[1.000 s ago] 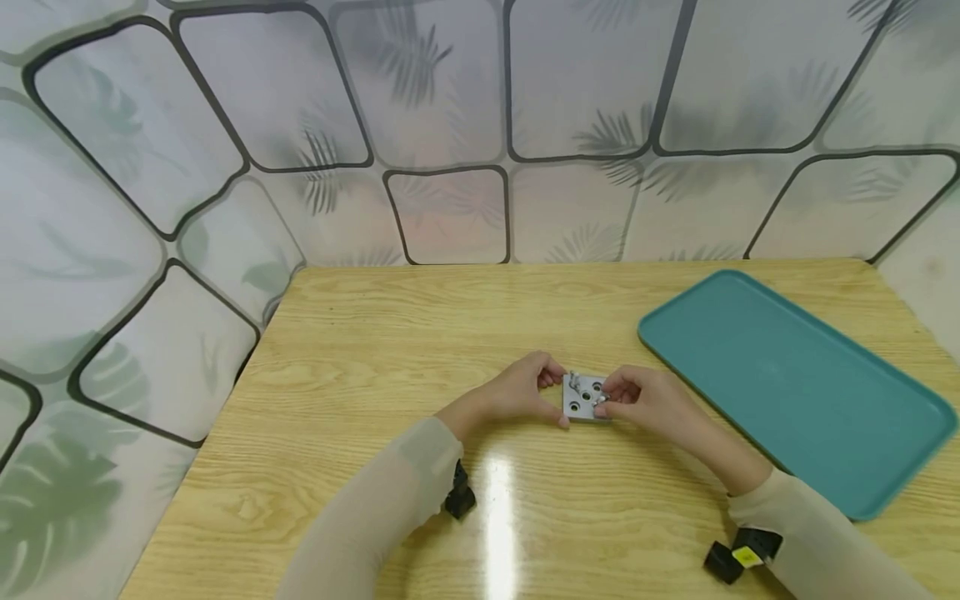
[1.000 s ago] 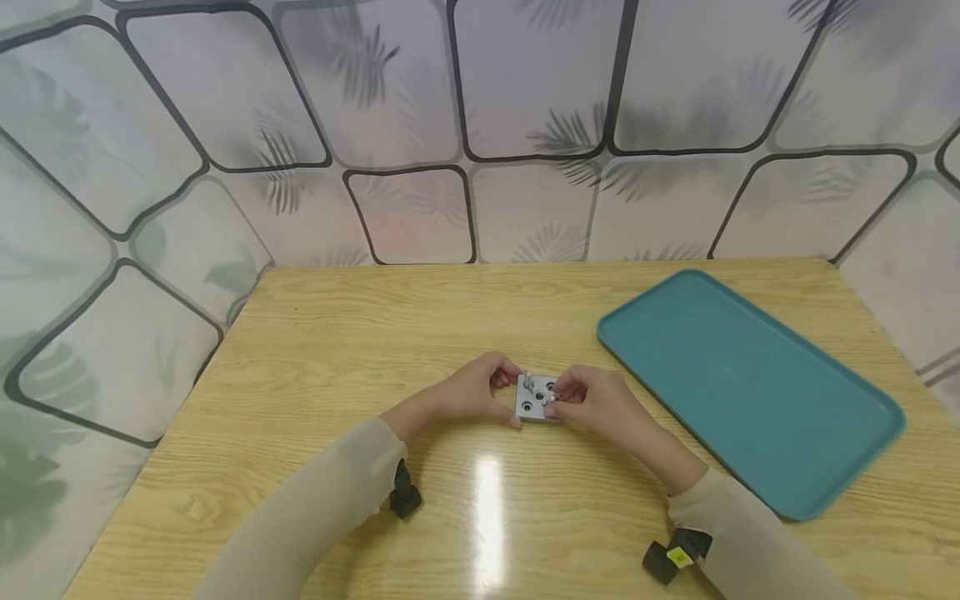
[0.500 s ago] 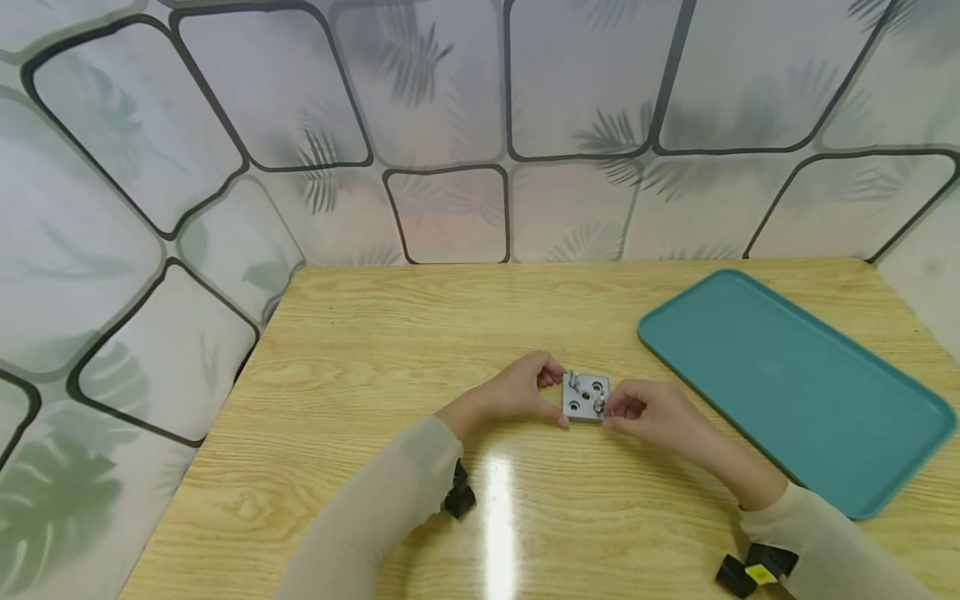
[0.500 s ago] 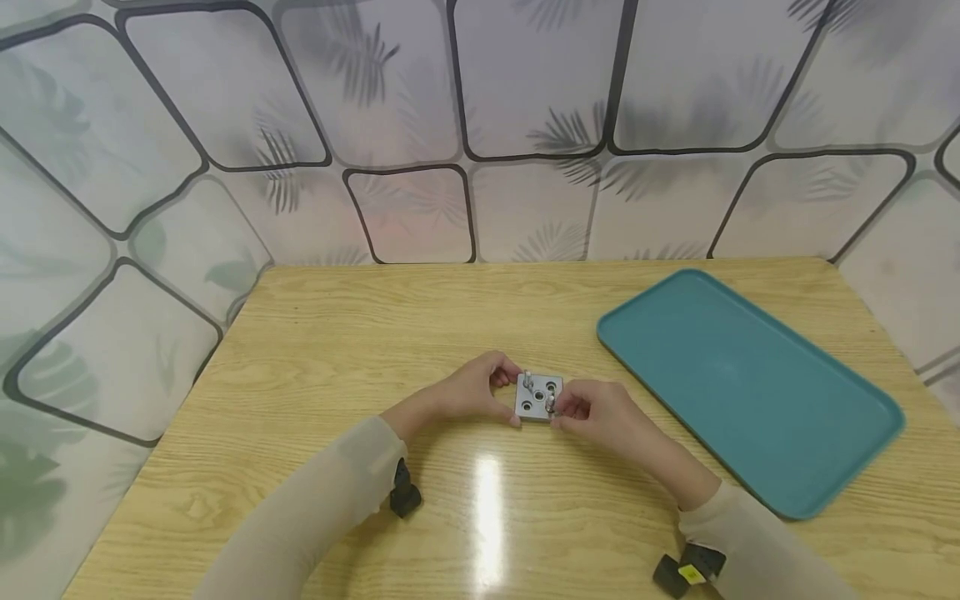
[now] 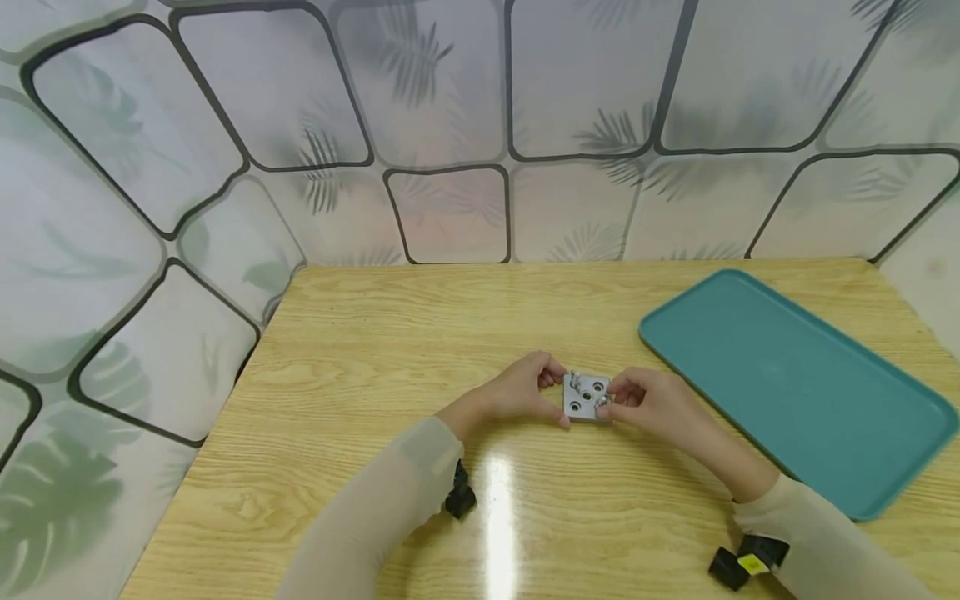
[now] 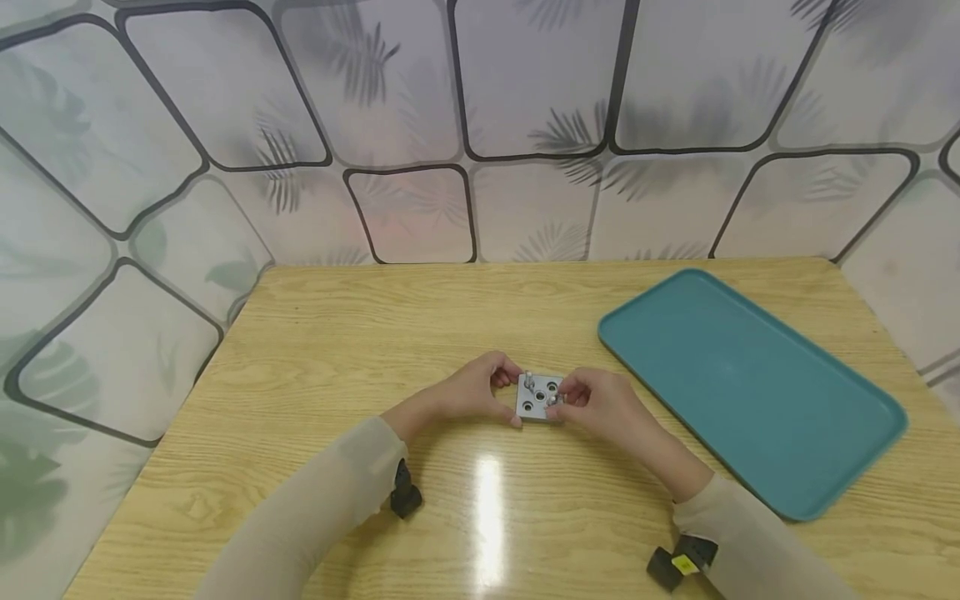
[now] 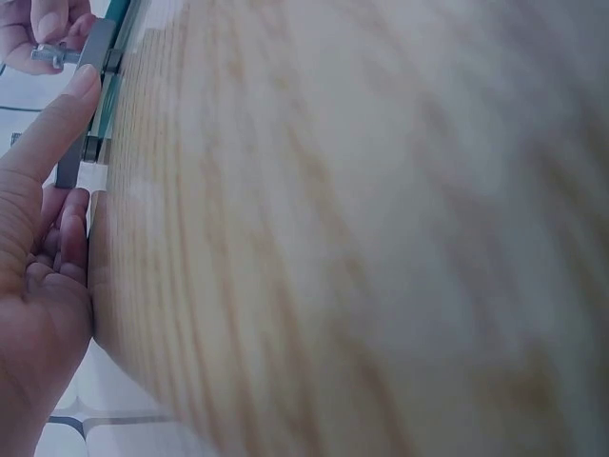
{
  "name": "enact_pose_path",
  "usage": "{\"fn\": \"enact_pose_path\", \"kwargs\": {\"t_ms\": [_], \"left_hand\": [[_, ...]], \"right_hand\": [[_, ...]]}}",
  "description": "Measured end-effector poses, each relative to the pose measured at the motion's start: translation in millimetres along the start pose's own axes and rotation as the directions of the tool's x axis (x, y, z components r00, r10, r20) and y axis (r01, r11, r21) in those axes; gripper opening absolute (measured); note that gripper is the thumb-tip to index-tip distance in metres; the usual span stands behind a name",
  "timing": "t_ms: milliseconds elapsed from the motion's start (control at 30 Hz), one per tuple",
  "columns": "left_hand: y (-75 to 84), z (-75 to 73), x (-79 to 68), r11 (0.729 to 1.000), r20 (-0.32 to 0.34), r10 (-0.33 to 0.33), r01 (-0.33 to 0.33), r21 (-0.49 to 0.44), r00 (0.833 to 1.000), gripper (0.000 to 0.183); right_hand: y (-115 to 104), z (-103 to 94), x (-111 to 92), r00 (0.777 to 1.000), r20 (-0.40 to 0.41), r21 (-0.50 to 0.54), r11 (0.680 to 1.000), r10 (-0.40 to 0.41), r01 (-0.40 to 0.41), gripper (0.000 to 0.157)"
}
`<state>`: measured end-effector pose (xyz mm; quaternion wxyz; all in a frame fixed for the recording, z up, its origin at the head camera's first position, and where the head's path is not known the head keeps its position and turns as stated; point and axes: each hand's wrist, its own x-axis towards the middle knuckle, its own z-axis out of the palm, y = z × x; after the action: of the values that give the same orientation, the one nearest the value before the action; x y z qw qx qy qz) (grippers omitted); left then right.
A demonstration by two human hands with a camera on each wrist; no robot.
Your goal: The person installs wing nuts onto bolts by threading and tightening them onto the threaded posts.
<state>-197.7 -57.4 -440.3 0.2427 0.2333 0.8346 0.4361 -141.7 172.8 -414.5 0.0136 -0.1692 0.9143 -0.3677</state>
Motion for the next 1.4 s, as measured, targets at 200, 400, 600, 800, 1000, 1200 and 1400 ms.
{"fn": "enact_pose_path", "kwargs": {"t_ms": [200,400,600,800,1000,1200,1400], "left_hand": [[1.2,-0.3,0.1,1.0,-0.007,0.006,-0.006,0.009,1.0,0.065],[1.7,-0.3,0.0,1.0,-0.008,0.006,-0.006,-0.001,1.0,0.065],[1.6,0.5,-0.2,1.0,-0.01,0.003,-0.003,0.007,1.0,0.065],[1.2,0.2,-0.1,1.0,-0.007,0.006,-0.006,0.001,1.0,0.065],[0.2,0.3,1.0,1.0,-0.009,0.012,-0.012,-0.002,1.0,0.065],[0.4,-0.1,0.1,1.0,-0.003,0.005,-0.005,0.002,1.0,0.065],[0.5,-0.4,0.3,1.0,-0.003,0.003,-0.003,0.005,1.0,0.064]], "right_hand": [[1,2.2,3,1.0,-0.001,0.001,1.0,-0.02,0.02,0.022],[3,-0.1,-1,0.998,0.056,0.003,0.999,-0.039,0.039,0.016],[1,0.4,-10,0.993,0.073,0.039,0.995,-0.094,0.092,0.013],[2,-1.1,-8,0.996,0.057,0.031,0.998,-0.062,0.061,0.012],[3,-2.5,-3,0.999,0.032,-0.004,1.0,-0.019,0.019,0.016],[2,-0.5,2,0.999,0.032,-0.015,1.0,-0.017,0.018,0.02],[4,1.9,5,0.999,0.026,-0.023,1.0,-0.018,0.019,0.018]]}}
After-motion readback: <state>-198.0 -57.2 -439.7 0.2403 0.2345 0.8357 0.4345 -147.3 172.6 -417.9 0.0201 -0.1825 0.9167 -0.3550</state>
